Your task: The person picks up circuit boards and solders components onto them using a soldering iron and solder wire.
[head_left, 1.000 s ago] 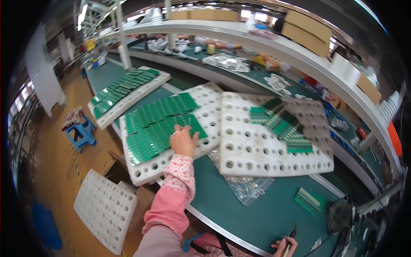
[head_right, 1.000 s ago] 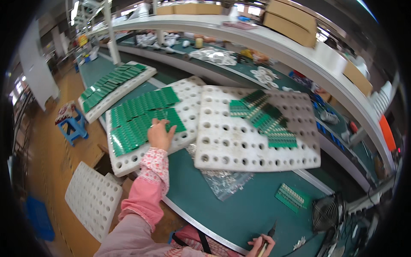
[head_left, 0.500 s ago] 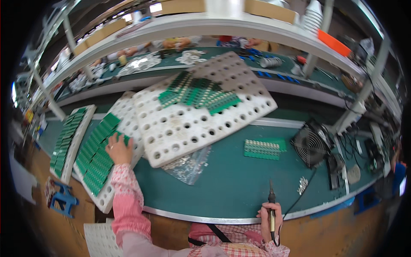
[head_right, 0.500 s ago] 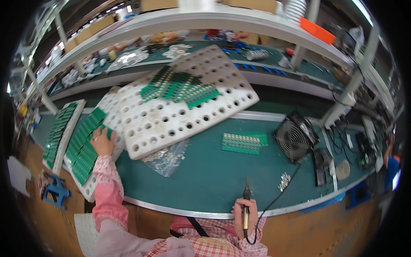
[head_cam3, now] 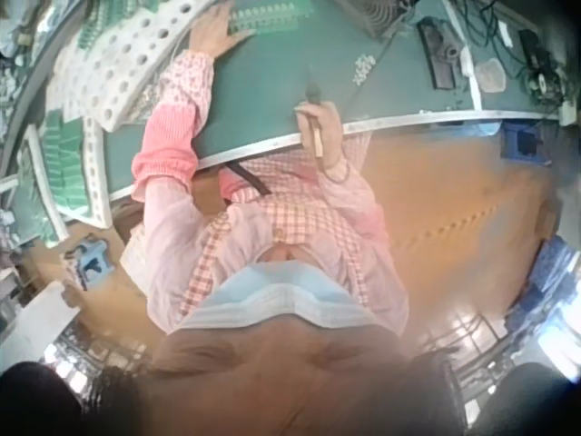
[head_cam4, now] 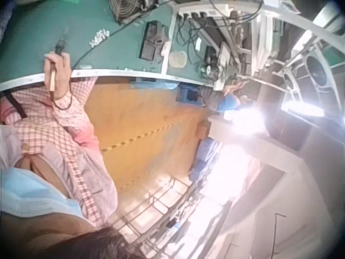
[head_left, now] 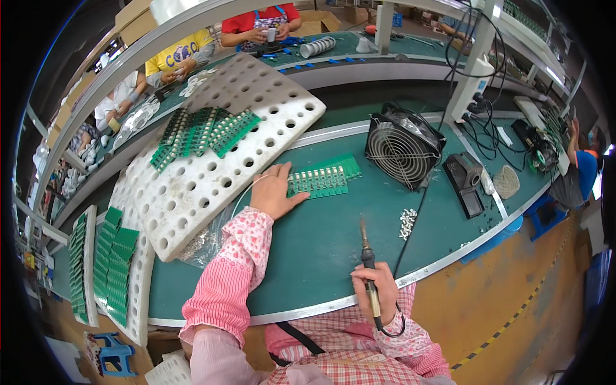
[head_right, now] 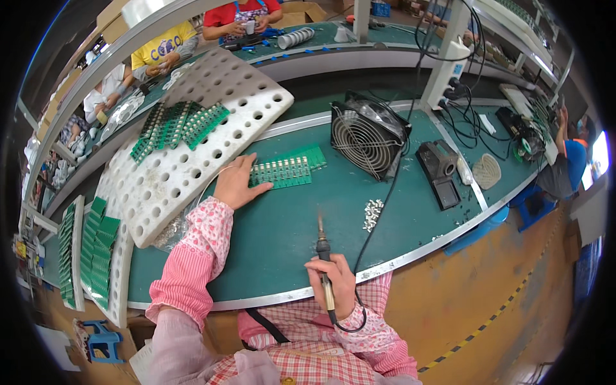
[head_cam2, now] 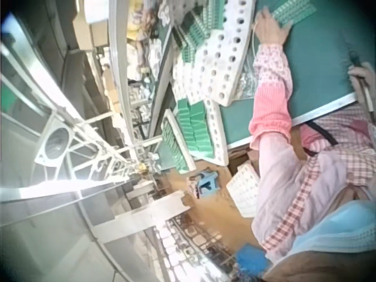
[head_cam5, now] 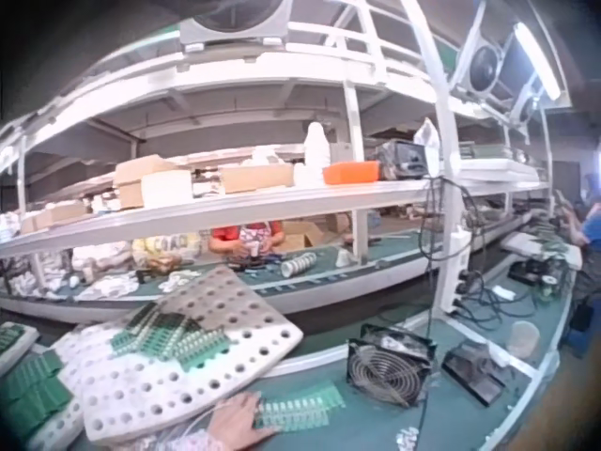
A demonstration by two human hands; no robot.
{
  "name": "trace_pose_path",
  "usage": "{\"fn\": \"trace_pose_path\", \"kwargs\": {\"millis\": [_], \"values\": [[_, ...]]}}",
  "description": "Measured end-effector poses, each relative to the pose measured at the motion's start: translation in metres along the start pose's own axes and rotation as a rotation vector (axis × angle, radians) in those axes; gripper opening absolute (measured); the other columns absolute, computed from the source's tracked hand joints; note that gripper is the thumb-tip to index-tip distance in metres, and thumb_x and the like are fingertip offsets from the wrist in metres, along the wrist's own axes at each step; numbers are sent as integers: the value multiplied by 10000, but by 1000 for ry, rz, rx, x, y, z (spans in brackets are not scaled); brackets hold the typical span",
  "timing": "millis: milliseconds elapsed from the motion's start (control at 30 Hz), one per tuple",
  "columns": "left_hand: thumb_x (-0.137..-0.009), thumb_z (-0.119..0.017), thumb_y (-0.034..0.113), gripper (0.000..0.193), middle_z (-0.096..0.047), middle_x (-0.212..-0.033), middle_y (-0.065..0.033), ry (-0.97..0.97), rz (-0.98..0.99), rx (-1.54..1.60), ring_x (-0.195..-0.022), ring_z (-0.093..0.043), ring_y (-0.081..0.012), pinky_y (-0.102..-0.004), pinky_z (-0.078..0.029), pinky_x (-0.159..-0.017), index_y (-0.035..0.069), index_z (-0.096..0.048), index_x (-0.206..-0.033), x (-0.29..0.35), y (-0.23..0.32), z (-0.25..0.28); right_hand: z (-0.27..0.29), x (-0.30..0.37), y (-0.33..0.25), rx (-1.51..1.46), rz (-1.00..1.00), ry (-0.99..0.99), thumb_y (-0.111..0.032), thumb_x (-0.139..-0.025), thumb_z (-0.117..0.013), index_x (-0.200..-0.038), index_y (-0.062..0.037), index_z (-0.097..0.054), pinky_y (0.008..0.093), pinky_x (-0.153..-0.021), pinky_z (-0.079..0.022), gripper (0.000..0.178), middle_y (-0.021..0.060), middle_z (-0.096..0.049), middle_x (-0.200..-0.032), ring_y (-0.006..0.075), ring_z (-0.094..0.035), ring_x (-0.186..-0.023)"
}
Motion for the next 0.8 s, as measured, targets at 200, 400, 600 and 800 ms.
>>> {"fn": "trace_pose_path", "kwargs": {"millis": [200, 400, 600, 800], "values": [[-694, -817, 309, 601, -604, -1094, -148, -39, 46, 19, -873, -624, -294, -390, -495, -769, 26, -556, -1155, 18, 14, 3, 5, 1, 8, -15, -17, -8, 74, -759, -678, -964, -67, -644, 293, -566, -487, 251, 127, -598, -881, 225, -615, -689], [-818, -721, 45, 317, -624, -970, -46, -170, 402, 1150, -763, -604, -61, -205, -498, -680, 2, -540, -1074, 62, -3, -10, 8, -10, -11, 38, -84, -121, 42, -755, -710, -965, -74, -645, 291, -568, -491, 249, 122, -598, -886, 227, -622, -674], [-835, -686, -13, 298, -626, -1039, -64, -332, 445, 1469, -905, -621, -88, -214, -514, -784, -21, -528, -1088, 90, 0, -8, 50, -48, -92, 367, 87, -289, 13, -720, -752, -1014, -105, -669, 279, -615, -529, 327, 110, -608, -925, 220, -654, -730], [-840, -689, 1, 284, -622, -1042, -53, -495, 292, 1558, -918, -616, -88, -204, -501, -809, -13, -556, -1091, 93, 27, 2, 70, -41, -73, 604, 62, -211, 21, -714, -752, -1081, -72, -647, 271, -633, -527, 394, 125, -606, -953, 218, -649, -756]]}}
Point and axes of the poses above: each hand's wrist, its own x-axis away from the middle knuckle, its own z-axis out of the back of the hand, y = z × x, the point moved 6 cm from there along -x, towards the middle knuckle
